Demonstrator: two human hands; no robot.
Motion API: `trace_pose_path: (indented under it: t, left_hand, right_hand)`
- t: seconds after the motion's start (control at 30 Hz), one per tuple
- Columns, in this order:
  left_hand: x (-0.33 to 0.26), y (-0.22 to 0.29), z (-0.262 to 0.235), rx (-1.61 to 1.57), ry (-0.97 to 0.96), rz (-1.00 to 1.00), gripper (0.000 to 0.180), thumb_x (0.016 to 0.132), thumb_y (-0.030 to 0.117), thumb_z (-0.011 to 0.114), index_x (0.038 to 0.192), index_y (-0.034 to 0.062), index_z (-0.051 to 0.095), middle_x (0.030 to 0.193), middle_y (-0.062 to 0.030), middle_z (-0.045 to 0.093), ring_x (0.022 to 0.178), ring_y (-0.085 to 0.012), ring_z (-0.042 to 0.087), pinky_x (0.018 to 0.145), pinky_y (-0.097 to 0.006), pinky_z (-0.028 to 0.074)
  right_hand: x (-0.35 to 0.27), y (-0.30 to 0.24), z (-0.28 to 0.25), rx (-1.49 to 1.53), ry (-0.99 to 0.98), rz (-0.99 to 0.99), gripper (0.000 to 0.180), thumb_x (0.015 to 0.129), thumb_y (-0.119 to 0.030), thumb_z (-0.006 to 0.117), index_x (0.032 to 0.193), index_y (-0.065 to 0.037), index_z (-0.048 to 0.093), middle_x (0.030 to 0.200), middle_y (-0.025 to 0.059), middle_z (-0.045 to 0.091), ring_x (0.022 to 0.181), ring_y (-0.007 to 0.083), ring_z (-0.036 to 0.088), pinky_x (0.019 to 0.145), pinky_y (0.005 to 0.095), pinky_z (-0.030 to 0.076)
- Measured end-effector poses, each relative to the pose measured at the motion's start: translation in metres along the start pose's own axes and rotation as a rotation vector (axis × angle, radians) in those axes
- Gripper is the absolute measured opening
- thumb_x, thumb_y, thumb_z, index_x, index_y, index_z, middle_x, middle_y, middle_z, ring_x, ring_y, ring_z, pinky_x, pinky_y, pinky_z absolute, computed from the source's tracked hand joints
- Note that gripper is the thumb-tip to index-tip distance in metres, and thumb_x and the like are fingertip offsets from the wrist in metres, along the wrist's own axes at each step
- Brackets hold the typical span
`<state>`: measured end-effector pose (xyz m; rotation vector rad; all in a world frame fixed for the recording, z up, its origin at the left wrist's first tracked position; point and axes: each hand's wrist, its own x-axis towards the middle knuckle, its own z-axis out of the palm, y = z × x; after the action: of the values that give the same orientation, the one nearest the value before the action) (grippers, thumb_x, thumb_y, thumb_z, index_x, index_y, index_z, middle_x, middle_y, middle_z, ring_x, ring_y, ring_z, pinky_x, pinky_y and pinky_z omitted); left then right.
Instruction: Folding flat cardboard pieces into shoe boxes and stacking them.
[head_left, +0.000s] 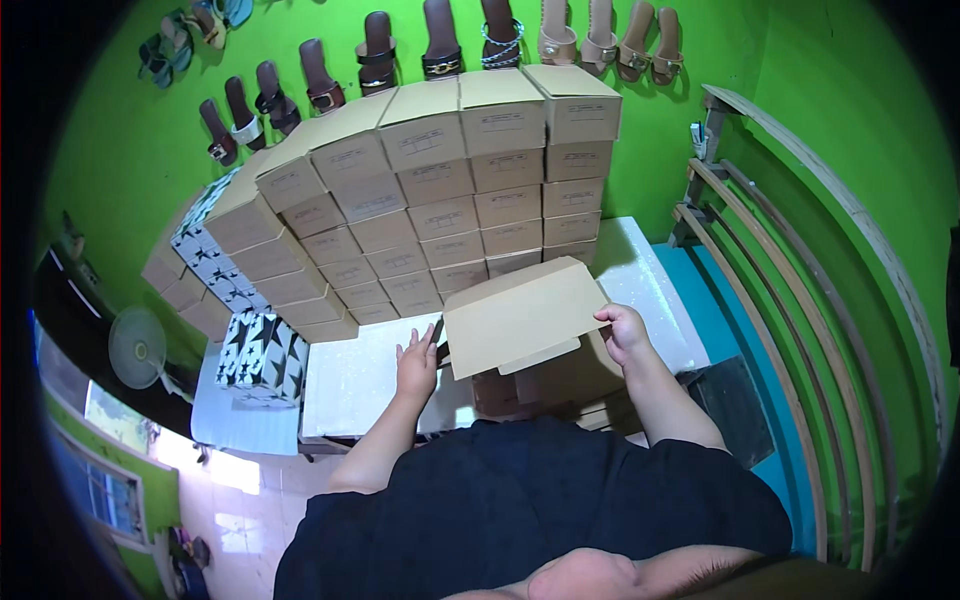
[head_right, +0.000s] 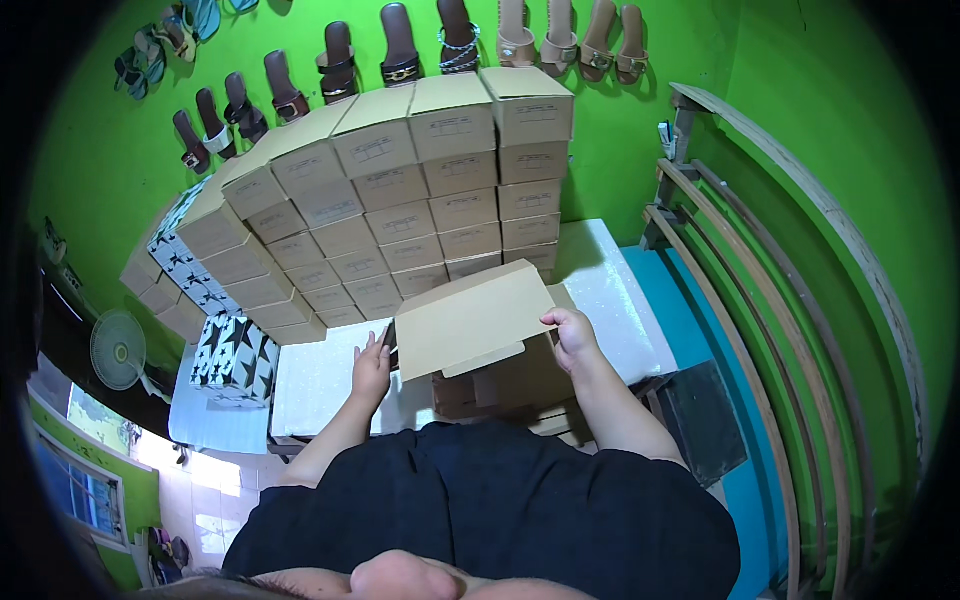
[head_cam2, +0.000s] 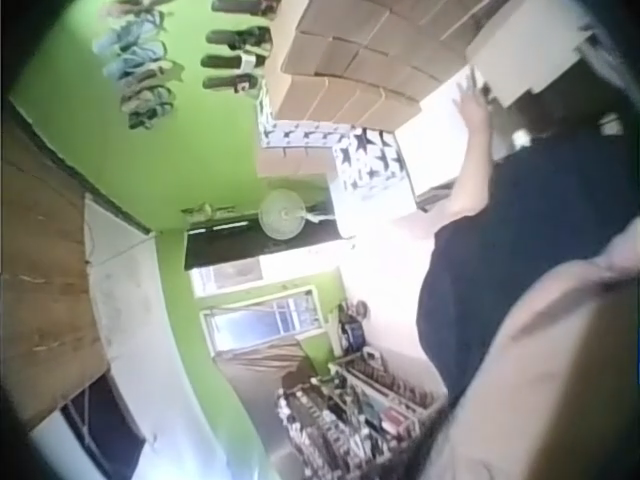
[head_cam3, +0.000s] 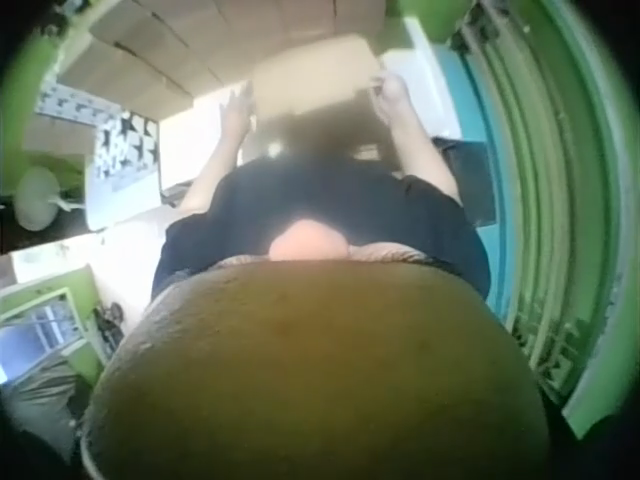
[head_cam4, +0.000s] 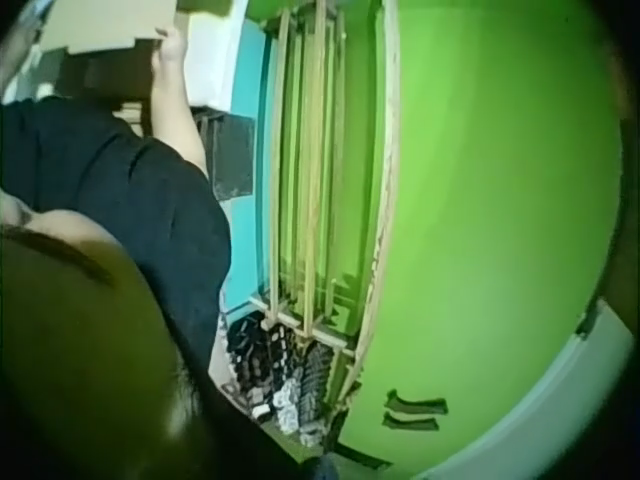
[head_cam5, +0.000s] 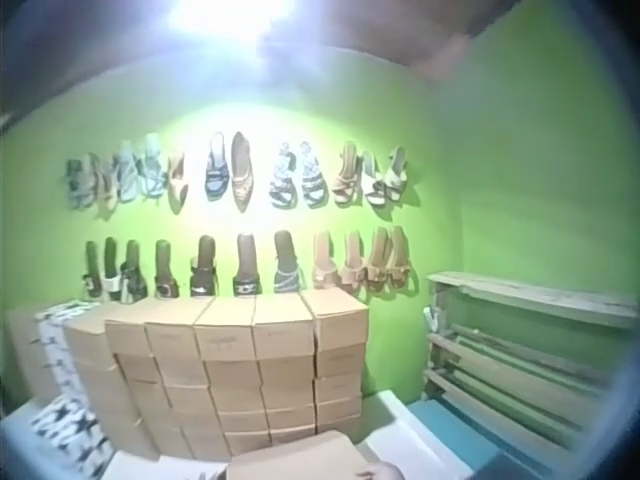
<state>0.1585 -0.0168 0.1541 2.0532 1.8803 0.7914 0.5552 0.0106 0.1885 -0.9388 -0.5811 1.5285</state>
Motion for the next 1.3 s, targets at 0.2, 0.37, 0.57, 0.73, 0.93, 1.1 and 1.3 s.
trace_pose_path:
  t: [0.2,0.37,0.57,0.73,0.93,1.1,1.3]
  left_hand:
    - [-0.008,-0.063,-0.08,-0.127,0.326,0.101,0.043,0.102,0.022,0.041,0.142,0.0118,0.051,0.137,-0.0263,0.053,0.134,-0.042,0.043,0.116,-0.05,0.026]
    - [-0.021,-0.113,-0.157,0.032,0.48,0.379,0.053,0.105,0.039,0.03,0.143,0.0079,0.049,0.139,-0.0164,0.055,0.137,-0.0437,0.039,0.116,-0.058,0.021]
    - [-0.052,-0.159,-0.192,0.109,0.424,0.454,0.067,0.104,0.051,0.021,0.141,0.003,0.049,0.141,-0.018,0.053,0.139,-0.0456,0.036,0.115,-0.059,0.019]
    - [-0.06,-0.175,-0.195,0.1,0.429,0.451,0.063,0.104,0.048,0.025,0.143,0.0037,0.047,0.139,-0.0162,0.055,0.14,-0.0455,0.035,0.115,-0.06,0.017]
    - [-0.056,-0.178,-0.182,0.063,0.394,0.444,0.057,0.104,0.042,0.03,0.148,0.0083,0.04,0.142,-0.0149,0.053,0.142,-0.0464,0.03,0.116,-0.058,0.012]
    - [-0.041,-0.181,-0.167,0.106,0.337,0.205,0.06,0.099,0.026,0.042,0.155,0.0124,0.025,0.157,-0.0133,0.033,0.148,-0.0449,0.016,0.118,-0.058,0.011]
    - [-0.031,-0.182,-0.172,-0.187,0.089,-0.143,0.074,0.089,0.007,0.046,0.158,0.0195,0.02,0.159,-0.0188,0.028,0.148,-0.0473,0.013,0.121,-0.045,0.014]
  right_hand:
    - [-0.015,0.054,0.059,-0.541,-0.321,-0.004,0.015,0.082,-0.009,0.065,0.095,-0.002,0.069,0.093,0.0059,0.069,0.088,0.0181,0.063,0.085,0.0319,0.048]
    - [-0.02,0.123,0.114,-0.953,-0.281,-0.036,0.029,0.093,-0.016,0.056,0.115,-0.004,0.069,0.111,0.0105,0.071,0.099,0.0203,0.065,0.088,0.0332,0.049]
    - [-0.039,0.168,0.179,-0.041,-0.147,0.161,0.051,0.1,-0.043,0.044,0.133,-0.005,0.057,0.128,0.0124,0.063,0.12,0.0246,0.058,0.101,0.0398,0.046]
    - [-0.052,0.158,0.194,0.106,-0.319,0.103,0.056,0.1,-0.046,0.045,0.134,-0.004,0.054,0.131,0.013,0.061,0.123,0.0232,0.056,0.102,0.0394,0.045]
    - [-0.028,0.139,0.19,-0.266,-0.3,0.021,0.038,0.095,-0.025,0.062,0.125,-0.002,0.058,0.12,0.0113,0.066,0.112,0.0209,0.062,0.097,0.0372,0.048]
    - [-0.009,0.112,0.218,-0.203,-0.305,-0.001,0.031,0.092,-0.014,0.066,0.118,0.001,0.063,0.122,0.0114,0.064,0.112,0.0202,0.06,0.099,0.0359,0.046]
    - [-0.025,0.084,0.284,-0.43,-0.497,-0.599,0.023,0.089,-0.008,0.064,0.11,-0.004,0.071,0.154,0.016,0.033,0.145,0.0289,0.027,0.114,0.0423,0.029]
